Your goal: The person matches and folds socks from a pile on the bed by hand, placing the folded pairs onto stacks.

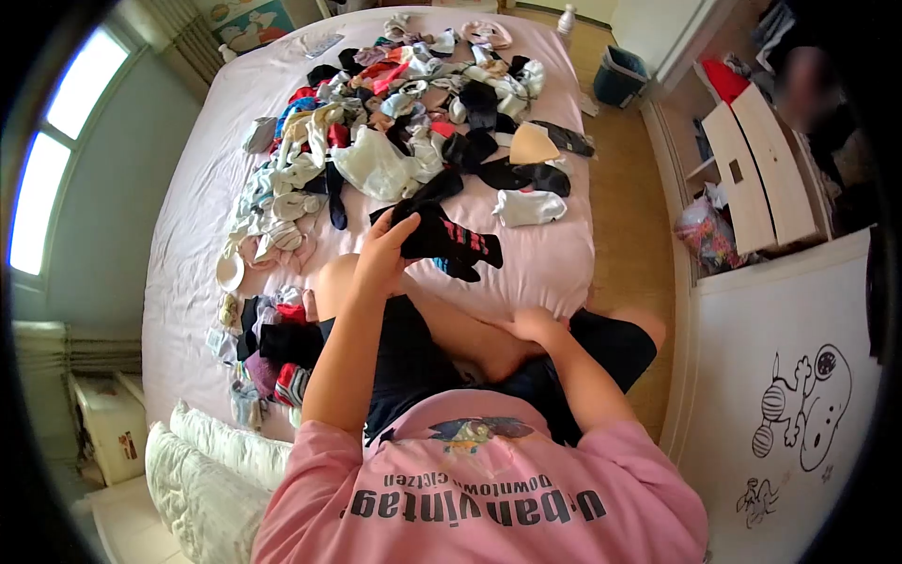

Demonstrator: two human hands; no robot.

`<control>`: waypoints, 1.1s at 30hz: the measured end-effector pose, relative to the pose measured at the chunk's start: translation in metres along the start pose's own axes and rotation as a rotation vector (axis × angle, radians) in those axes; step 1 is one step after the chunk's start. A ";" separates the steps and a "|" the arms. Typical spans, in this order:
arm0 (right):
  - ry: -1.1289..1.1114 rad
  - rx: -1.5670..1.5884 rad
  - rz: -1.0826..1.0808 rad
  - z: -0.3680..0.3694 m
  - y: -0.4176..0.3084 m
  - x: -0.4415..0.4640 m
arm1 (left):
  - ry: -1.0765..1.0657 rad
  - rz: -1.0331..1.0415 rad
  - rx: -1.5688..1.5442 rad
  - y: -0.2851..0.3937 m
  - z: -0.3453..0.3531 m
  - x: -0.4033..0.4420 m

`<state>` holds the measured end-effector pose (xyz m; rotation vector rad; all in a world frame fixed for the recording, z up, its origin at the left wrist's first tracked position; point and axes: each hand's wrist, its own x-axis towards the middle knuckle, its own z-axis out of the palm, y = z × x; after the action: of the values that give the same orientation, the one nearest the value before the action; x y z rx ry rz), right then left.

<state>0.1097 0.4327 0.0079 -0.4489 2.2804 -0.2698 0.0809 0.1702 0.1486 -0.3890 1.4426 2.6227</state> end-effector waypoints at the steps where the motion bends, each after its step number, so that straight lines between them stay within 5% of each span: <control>1: 0.012 0.020 0.022 -0.002 0.001 -0.006 | -0.022 -0.005 -0.016 0.002 0.003 -0.001; 4: 0.042 0.098 -0.186 -0.027 -0.015 -0.011 | 0.029 0.028 0.010 0.001 0.007 0.004; 7: 0.911 0.290 -0.476 -0.095 -0.069 -0.033 | 0.070 0.141 -0.019 0.003 0.024 0.003; 9: 1.095 0.241 -0.743 -0.152 -0.107 -0.057 | 0.059 0.184 -0.061 0.009 0.035 0.003; 12: 0.880 0.488 -0.869 -0.178 -0.131 -0.045 | -0.097 0.272 -0.056 0.022 0.052 0.003; 14: 0.780 0.924 -0.839 -0.193 -0.126 -0.023 | -0.101 0.319 0.120 0.050 0.064 -0.009; 20: 0.332 1.129 -0.836 -0.258 -0.141 -0.049 | 0.012 0.775 0.454 0.078 0.042 0.014; 22: 0.310 1.095 -0.836 -0.269 -0.145 -0.051 | -0.274 0.497 0.201 0.087 0.055 0.010; 26: 0.329 1.046 -0.792 -0.285 -0.147 -0.053 | -0.208 0.205 0.198 0.094 0.061 0.012; 33: 0.259 1.098 -0.849 -0.294 -0.143 -0.053 | -0.150 0.205 0.160 0.105 0.067 0.020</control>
<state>-0.0400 0.3384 0.2875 -0.7539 1.6626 -1.9361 0.0262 0.1705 0.2622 -0.0274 1.7066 2.5939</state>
